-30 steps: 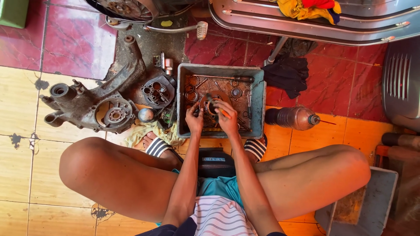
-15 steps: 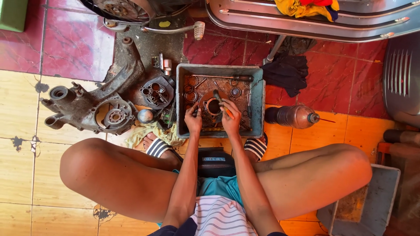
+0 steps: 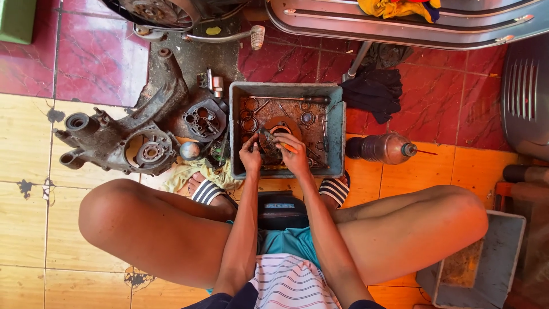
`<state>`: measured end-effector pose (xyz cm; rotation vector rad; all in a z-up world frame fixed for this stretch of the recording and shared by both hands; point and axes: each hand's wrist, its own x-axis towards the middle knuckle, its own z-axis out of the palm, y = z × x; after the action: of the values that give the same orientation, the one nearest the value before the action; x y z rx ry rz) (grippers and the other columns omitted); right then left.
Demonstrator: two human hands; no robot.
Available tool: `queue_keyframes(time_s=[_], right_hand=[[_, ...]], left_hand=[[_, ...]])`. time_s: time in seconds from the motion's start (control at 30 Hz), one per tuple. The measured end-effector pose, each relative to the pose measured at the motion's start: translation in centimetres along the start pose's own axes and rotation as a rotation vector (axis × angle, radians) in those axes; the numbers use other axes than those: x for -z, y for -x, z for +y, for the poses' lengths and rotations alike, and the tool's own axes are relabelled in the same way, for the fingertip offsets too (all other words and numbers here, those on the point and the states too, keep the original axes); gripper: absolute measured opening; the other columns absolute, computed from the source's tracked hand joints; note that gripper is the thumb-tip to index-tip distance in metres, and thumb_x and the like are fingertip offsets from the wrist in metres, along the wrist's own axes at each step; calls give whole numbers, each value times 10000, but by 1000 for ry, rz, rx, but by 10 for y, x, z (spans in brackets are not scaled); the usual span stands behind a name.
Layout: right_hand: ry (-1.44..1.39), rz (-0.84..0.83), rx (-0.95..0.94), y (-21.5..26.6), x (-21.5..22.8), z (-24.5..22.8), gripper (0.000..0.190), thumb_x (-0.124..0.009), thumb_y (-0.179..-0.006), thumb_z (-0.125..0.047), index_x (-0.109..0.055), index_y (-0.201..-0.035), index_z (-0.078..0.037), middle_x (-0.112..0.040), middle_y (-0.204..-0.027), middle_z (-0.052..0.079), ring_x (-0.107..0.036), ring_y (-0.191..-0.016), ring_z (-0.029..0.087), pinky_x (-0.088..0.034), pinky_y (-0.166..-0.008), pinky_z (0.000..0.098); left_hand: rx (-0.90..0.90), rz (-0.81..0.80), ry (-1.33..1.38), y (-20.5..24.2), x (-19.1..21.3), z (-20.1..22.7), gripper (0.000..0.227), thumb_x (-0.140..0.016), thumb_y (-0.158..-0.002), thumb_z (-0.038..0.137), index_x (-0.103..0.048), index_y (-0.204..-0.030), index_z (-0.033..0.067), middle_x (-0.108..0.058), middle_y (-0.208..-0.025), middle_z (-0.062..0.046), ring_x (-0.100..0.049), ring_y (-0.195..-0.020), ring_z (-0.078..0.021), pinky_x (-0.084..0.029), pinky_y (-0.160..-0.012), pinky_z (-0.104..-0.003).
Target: Cleaning a motorcycle cylinder head with a brush and solvent in a tray on the floor.
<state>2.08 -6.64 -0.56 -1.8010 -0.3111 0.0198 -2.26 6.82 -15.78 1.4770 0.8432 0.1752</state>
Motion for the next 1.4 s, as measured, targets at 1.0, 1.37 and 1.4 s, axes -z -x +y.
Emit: queue_keyframes(time_s=[1.0,1.37,1.4], right_hand=[[320,-410,80,-19,-34,-10,70,-710,-960,-8,-687,-1009,36,-697,-970,216,-717,-953,418,-615,-829,525],[332,-481,47,-43,-36,-6,143,-670,-1044,-126,-648,-1123,-8,-677,-1037,184,-707,-979,387,-625,-792,490],[306,-490,46,-42,-35,-6,150,-636,-1065,-104,-638,-1174,-1,-673,-1075,195,-701,-1004,407,-628,-806,506]], left_hand=[[210,123,70,-13,-3,-34,282,-572,-1056,81,-756,-1255,157,-698,-1248,-204,-640,-1217,-395,-536,-972,-530],[268,95,151,-27,-8,-68,306,-505,-1105,92,-712,-1322,152,-661,-1310,-210,-675,-1050,-329,-572,-828,-474],[253,95,169,-24,-6,-66,317,-485,-1108,67,-717,-1309,147,-665,-1292,-229,-681,-1088,-378,-567,-809,-502]])
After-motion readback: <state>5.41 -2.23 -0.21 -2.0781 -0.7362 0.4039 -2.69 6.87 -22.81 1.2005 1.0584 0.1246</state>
